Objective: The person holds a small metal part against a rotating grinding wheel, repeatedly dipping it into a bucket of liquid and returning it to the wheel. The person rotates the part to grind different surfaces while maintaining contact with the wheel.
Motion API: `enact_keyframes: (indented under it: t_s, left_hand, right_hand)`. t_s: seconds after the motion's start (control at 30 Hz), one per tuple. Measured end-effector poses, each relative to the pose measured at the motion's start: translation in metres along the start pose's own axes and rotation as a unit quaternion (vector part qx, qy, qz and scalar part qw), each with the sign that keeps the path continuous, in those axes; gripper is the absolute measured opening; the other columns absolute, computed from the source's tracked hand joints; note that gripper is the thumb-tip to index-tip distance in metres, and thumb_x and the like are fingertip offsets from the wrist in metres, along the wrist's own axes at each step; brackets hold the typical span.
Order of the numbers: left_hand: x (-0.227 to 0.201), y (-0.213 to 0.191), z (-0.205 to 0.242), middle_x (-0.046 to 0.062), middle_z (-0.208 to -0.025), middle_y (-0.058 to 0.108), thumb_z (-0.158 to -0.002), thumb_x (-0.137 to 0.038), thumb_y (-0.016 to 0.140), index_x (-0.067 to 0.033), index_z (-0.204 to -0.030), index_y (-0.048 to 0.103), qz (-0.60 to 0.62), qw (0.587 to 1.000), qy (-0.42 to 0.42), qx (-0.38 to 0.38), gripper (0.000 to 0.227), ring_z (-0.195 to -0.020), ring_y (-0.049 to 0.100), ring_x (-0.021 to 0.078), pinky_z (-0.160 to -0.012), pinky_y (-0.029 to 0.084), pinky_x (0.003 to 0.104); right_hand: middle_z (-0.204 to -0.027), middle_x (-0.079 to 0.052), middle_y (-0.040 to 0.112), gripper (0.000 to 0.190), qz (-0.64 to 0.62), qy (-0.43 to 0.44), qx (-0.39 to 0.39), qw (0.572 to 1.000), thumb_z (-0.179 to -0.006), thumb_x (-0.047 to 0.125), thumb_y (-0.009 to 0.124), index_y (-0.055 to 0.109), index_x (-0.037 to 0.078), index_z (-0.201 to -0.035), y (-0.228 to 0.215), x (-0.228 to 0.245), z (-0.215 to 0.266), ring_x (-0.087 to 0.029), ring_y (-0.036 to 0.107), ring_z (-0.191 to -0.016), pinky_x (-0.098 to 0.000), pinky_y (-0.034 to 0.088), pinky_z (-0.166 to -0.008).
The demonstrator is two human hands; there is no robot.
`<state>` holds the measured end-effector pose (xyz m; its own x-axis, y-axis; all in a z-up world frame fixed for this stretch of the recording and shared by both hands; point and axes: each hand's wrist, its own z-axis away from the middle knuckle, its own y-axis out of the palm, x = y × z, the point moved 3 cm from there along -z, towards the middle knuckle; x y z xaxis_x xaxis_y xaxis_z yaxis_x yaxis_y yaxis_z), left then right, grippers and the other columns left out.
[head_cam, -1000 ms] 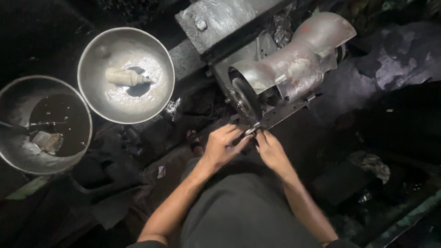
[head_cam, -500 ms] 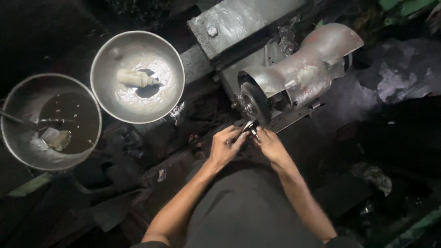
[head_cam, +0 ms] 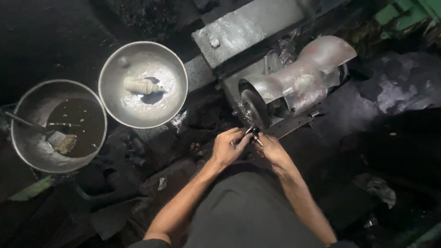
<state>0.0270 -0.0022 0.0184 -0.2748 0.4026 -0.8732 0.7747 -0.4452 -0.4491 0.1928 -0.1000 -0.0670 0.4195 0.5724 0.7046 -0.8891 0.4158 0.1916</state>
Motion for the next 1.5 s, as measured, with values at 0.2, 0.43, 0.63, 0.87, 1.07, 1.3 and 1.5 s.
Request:
enact_keyframes:
  t_s: [0.2, 0.43, 0.63, 0.87, 1.07, 1.3, 1.5]
  left_hand:
    - [-0.008, 0.007, -0.006, 0.010, -0.078, 0.066, -0.093, -0.022, 0.074, -0.0067, -0.093, 0.076, 0.002, 0.999, 0.033, 0.025, 0.016, -0.064, 0.065, 0.0288, -0.056, 0.051, 0.040]
    - [-0.028, 0.006, -0.009, 0.009, -0.088, 0.072, -0.089, -0.017, 0.077, -0.0076, -0.103, 0.077, 0.029, 0.995, 0.095, 0.008, 0.017, -0.067, 0.068, 0.0239, -0.058, 0.054, 0.034]
    - [-0.020, -0.008, 0.013, 0.011, -0.090, 0.073, -0.083, -0.011, 0.086, -0.0017, -0.107, 0.076, 0.089, 0.988, 0.127, 0.025, 0.028, -0.075, 0.072, 0.0221, -0.066, 0.057, 0.031]
    - [0.012, -0.006, 0.024, 0.017, -0.113, 0.074, -0.091, -0.004, 0.077, 0.0032, -0.114, 0.073, 0.174, 0.981, 0.087, 0.005, 0.024, -0.099, 0.074, 0.0252, -0.086, 0.059, 0.033]
    - [0.021, 0.006, 0.012, 0.013, -0.080, 0.070, -0.091, -0.011, 0.078, -0.0005, -0.109, 0.077, 0.120, 0.989, -0.090, 0.016, 0.021, -0.062, 0.062, 0.0247, -0.058, 0.049, 0.034]
    - [0.011, 0.008, -0.006, 0.013, -0.084, 0.071, -0.091, -0.025, 0.076, -0.0030, -0.103, 0.075, 0.038, 0.999, -0.035, 0.016, 0.025, -0.067, 0.069, 0.0274, -0.060, 0.053, 0.035]
    - [-0.005, 0.014, -0.016, 0.013, -0.086, 0.072, -0.091, -0.023, 0.076, -0.0029, -0.094, 0.075, 0.041, 0.998, -0.003, 0.038, 0.020, -0.066, 0.070, 0.0297, -0.058, 0.054, 0.036]
  right_hand:
    - [-0.059, 0.004, 0.041, 0.038, -0.015, -0.023, 0.006, 1.000, -0.110, 0.028, 0.043, 0.052, 0.010, -0.077, -0.013, -0.010, 0.004, -0.010, 0.036, -0.050, -0.0305, 0.030, -0.049]
    - [-0.062, 0.002, 0.052, 0.039, 0.134, -0.126, -0.052, 0.982, -0.108, 0.029, 0.044, 0.058, 0.007, -0.078, -0.013, 0.020, 0.042, -0.012, 0.048, -0.055, -0.0308, 0.039, -0.053]
    - [-0.066, 0.004, 0.054, 0.036, 0.194, -0.119, -0.070, 0.971, -0.106, 0.029, 0.046, 0.067, 0.002, -0.096, 0.006, 0.023, 0.075, -0.009, 0.048, -0.058, -0.0282, 0.038, -0.054]
    - [-0.056, 0.005, 0.041, 0.040, -0.163, 0.021, 0.090, 0.982, -0.110, 0.031, 0.041, 0.060, 0.004, -0.086, 0.025, 0.006, 0.040, -0.010, 0.038, -0.050, -0.0290, 0.035, -0.052]
    - [-0.054, 0.007, 0.037, 0.036, -0.165, 0.040, 0.097, 0.981, -0.110, 0.032, 0.040, 0.053, 0.011, -0.083, 0.018, 0.002, 0.015, -0.009, 0.035, -0.049, -0.0287, 0.033, -0.052]
    - [-0.054, 0.008, 0.034, 0.036, -0.178, 0.086, 0.098, 0.975, -0.110, 0.032, 0.042, 0.052, 0.012, -0.082, 0.004, -0.001, 0.007, -0.008, 0.032, -0.048, -0.0277, 0.031, -0.051]
    - [-0.056, 0.008, 0.035, 0.033, -0.177, 0.066, 0.086, 0.978, -0.110, 0.029, 0.042, 0.051, 0.014, -0.082, -0.006, -0.003, 0.018, -0.007, 0.033, -0.049, -0.0277, 0.031, -0.051]
